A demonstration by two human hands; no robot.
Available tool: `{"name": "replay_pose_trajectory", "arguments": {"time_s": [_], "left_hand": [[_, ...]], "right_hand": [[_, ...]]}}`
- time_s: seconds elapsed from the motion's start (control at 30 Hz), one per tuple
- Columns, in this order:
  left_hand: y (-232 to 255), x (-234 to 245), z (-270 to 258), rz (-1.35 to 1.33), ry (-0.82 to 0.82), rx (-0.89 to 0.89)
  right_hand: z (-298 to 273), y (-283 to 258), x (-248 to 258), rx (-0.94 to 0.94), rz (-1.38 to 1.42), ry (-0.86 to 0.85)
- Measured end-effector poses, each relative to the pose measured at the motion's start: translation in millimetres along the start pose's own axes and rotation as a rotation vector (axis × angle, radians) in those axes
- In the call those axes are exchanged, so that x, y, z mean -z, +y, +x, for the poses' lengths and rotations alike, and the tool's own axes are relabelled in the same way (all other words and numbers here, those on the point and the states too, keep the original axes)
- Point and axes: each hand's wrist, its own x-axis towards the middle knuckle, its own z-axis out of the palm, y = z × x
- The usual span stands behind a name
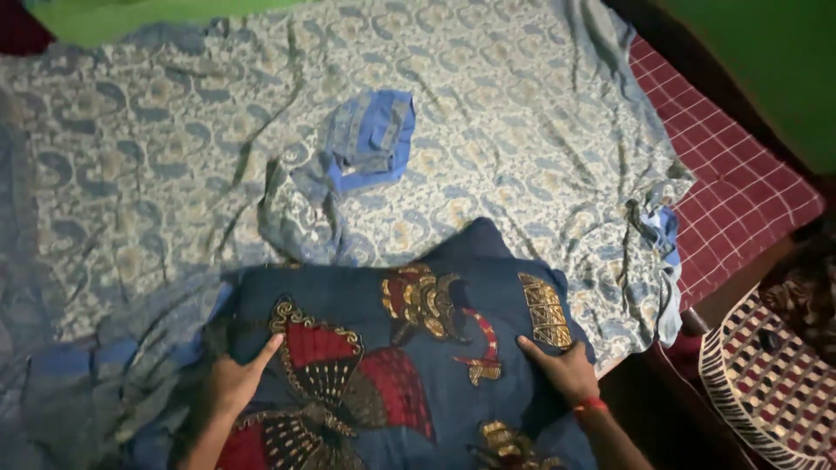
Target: Organizing decorative artificial plants on a shelf and folding a patterned pillowcase on a bed.
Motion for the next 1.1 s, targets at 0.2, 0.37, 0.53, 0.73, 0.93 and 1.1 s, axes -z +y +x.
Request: {"name": "replay_pose_trajectory", "arguments": {"time_s": [0.2, 0.37, 0.53, 0.73, 0.93, 1.1], "left_hand": [[75.5, 37.7, 38.1, 0.032, -0.217, 0.418], [149.6, 19.4, 79.3, -0.084, -0.135, 0.187], [284.2, 1.7, 92.0, -0.269, -0.166, 0.003], [446.1, -28.9, 78.1, -0.240, -0.170, -0.302], [609.4, -44.0, -28.5, -0.131, -0.225, -0.372], [706.0, -81.6, -118.3, -0.227, -0.298, -0.533]], "right_hand": [[8.4, -41.9, 47.7, -0.055, 0.046, -0.070], [15.4, -47.9, 106.5, -0.014, 0.149, 0.079], [22.4, -39.1, 204.4, -0.024, 0.320, 0.217], [41.6, 15.5, 329.1, -0.003, 0.415, 0.425], [38.9, 123.6, 461.8, 0.055, 0.451, 0.611], [-4.9, 212.7, 552.6, -0.020, 0.462, 0.724]]}}
